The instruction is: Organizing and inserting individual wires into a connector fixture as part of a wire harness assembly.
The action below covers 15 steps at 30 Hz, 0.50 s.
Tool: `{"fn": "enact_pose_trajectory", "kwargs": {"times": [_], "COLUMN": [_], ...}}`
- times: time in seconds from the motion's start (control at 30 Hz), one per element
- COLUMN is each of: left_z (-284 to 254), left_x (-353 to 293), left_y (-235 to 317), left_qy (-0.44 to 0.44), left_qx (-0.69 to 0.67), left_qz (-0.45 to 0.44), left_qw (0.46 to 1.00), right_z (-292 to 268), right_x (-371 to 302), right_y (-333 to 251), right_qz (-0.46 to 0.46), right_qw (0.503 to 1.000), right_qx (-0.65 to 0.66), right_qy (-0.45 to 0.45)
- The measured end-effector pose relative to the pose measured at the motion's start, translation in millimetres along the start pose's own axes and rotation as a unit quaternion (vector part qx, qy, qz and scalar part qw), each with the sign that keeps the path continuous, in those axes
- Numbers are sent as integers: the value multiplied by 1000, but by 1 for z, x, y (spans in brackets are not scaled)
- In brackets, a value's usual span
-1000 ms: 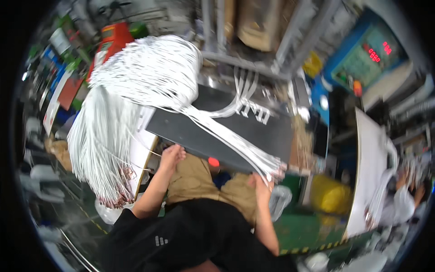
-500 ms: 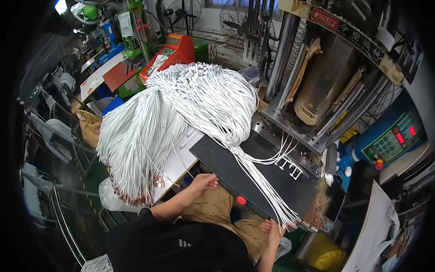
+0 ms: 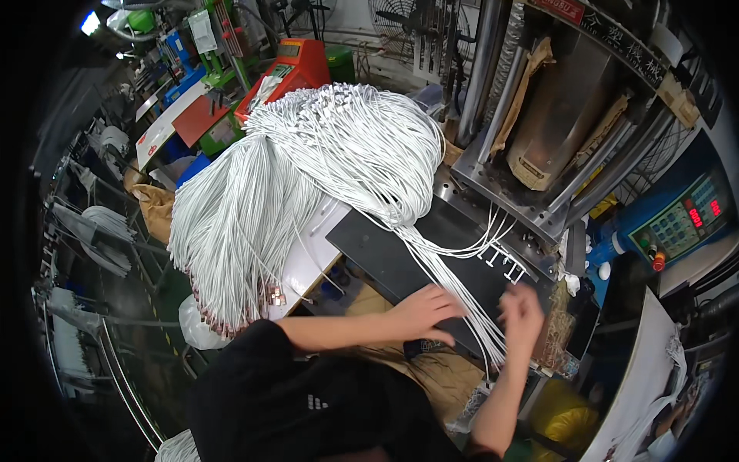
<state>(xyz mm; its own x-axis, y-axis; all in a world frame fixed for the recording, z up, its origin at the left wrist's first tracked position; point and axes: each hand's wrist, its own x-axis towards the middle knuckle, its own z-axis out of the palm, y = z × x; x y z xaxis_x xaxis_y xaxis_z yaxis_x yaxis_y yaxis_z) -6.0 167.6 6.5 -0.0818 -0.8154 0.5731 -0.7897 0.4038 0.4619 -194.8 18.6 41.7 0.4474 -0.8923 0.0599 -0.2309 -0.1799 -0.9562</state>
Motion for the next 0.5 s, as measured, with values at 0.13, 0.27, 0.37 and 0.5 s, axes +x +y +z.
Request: {"fn": "enact_pose_trajectory", "kwargs": {"times": [0.13,0.27,0.37,0.5], "left_z": [65,99,76,-21], "left_x": [48,57,64,60], "left_y": [-15,-13,-30,-77], "left_qy": [19,-82,-49,-220], "left_qx": [45,51,42,115], "left_qz": [95,147,146,0], "left_qw": [994,984,987,969], "right_z": [8,-5,-78,-119], "right_x": [79,84,16,-61], "right_y": [30,63,50,37], "right_qz": [-131,-149,-30,90], "right_qw": [969,976,992,822], "right_qx": [-209,-159,48,281], "right_qy": [5,2,110,487]}}
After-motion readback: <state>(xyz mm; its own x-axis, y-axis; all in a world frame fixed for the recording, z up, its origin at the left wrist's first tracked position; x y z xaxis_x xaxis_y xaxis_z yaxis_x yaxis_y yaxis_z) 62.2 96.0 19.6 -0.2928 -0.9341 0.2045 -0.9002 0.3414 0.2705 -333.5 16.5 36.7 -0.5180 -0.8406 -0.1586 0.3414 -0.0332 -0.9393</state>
